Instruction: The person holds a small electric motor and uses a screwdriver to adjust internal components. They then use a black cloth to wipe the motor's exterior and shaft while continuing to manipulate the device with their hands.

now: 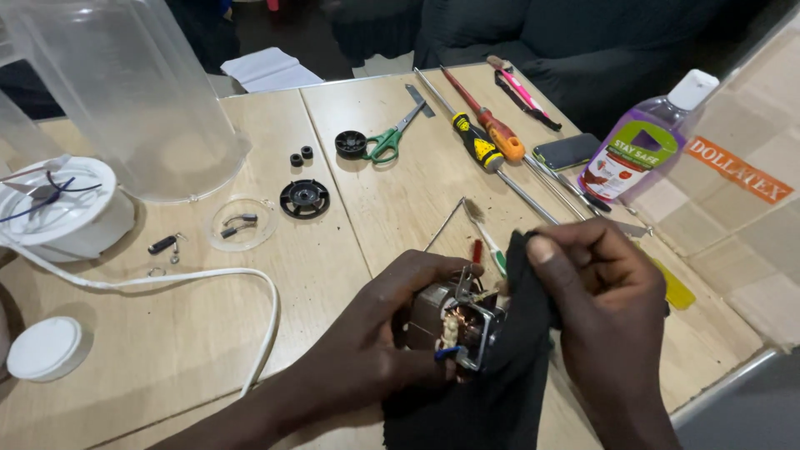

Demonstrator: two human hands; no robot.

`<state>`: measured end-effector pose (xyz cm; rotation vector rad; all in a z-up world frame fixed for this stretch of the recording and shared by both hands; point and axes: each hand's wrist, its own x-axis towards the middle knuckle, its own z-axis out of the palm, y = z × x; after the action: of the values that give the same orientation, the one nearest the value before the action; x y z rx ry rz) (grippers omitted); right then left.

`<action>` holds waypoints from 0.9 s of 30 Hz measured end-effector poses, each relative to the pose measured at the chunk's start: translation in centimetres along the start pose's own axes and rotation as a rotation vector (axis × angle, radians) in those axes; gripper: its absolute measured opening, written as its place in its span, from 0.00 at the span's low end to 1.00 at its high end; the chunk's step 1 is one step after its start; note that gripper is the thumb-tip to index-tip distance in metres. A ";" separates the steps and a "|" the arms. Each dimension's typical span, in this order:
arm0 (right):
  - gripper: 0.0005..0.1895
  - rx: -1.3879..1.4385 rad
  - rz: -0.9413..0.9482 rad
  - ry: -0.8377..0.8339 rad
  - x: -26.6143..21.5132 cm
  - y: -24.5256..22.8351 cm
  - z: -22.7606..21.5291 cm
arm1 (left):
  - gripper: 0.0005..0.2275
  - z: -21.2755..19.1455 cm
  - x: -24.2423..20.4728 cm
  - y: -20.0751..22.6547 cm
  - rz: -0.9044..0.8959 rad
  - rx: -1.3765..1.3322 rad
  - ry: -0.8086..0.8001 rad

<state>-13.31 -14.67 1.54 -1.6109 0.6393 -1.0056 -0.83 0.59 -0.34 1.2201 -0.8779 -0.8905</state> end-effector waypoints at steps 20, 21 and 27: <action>0.09 -0.432 -0.337 -0.567 2.1 0.1 -1.4 | 0.31 -0.6 -0.1 0.0 -0.057 0.185 -0.019; 0.07 -0.410 -0.539 -0.588 2.1 0.1 -1.3 | 0.34 -0.9 0.0 -0.6 0.046 0.326 0.033; 0.05 -0.463 -0.455 -0.546 1.5 0.8 -1.5 | 0.29 0.9 -1.5 0.5 0.204 0.389 -0.015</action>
<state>-13.79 -16.84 1.31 -2.3941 0.1260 -0.6964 -2.23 1.67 0.19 1.4247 -1.2028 -0.5795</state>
